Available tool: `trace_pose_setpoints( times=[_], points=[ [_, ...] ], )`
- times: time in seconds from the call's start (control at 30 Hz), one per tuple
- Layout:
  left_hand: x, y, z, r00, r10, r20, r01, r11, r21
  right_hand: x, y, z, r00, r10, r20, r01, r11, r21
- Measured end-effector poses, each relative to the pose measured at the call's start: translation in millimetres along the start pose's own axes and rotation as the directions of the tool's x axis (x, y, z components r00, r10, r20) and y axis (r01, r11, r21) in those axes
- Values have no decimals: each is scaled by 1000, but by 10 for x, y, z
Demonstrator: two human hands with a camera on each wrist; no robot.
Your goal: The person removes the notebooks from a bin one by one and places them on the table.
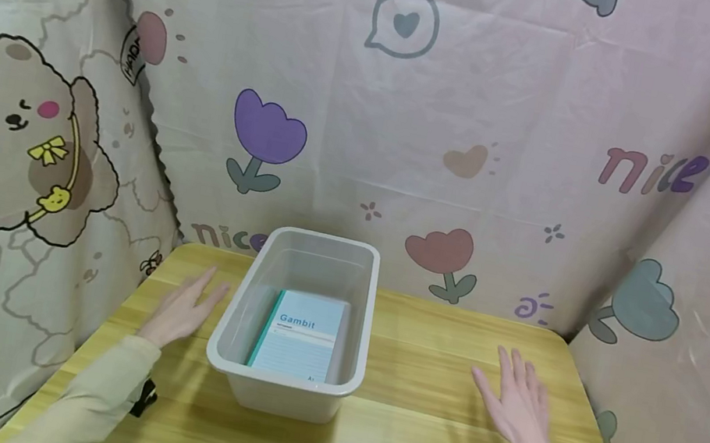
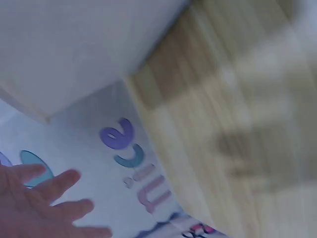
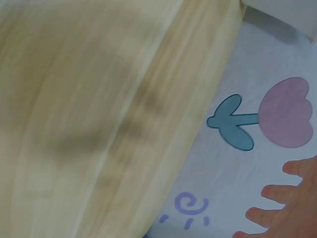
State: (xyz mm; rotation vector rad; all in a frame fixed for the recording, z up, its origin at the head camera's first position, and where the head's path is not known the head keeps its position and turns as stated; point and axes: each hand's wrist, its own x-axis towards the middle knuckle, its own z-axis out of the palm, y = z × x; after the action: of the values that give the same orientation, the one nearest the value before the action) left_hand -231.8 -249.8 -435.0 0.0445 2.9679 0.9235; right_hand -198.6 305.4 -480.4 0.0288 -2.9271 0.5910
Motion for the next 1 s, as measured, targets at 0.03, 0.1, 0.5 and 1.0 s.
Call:
trace_pose_setpoints(
  times=[0.03,0.1,0.5,1.0],
  points=[
    [5,35,-12,1000,4,17,-3,1000,-24,15,-21,-9,1000,1,8,-1,1000,7],
    [18,102,-25,999,14,46,-11,997,-70,43,-53,-22,999,5,32,-5,1000,26],
    [7,313,-33,989,71,129,-25,945,-325,77,-155,-25,997,-19,80,11,995,98],
    [14,316,-51,981,49,185,36,904,-426,105,-444,-157,993,-118,29,116,992,57]
  ],
)
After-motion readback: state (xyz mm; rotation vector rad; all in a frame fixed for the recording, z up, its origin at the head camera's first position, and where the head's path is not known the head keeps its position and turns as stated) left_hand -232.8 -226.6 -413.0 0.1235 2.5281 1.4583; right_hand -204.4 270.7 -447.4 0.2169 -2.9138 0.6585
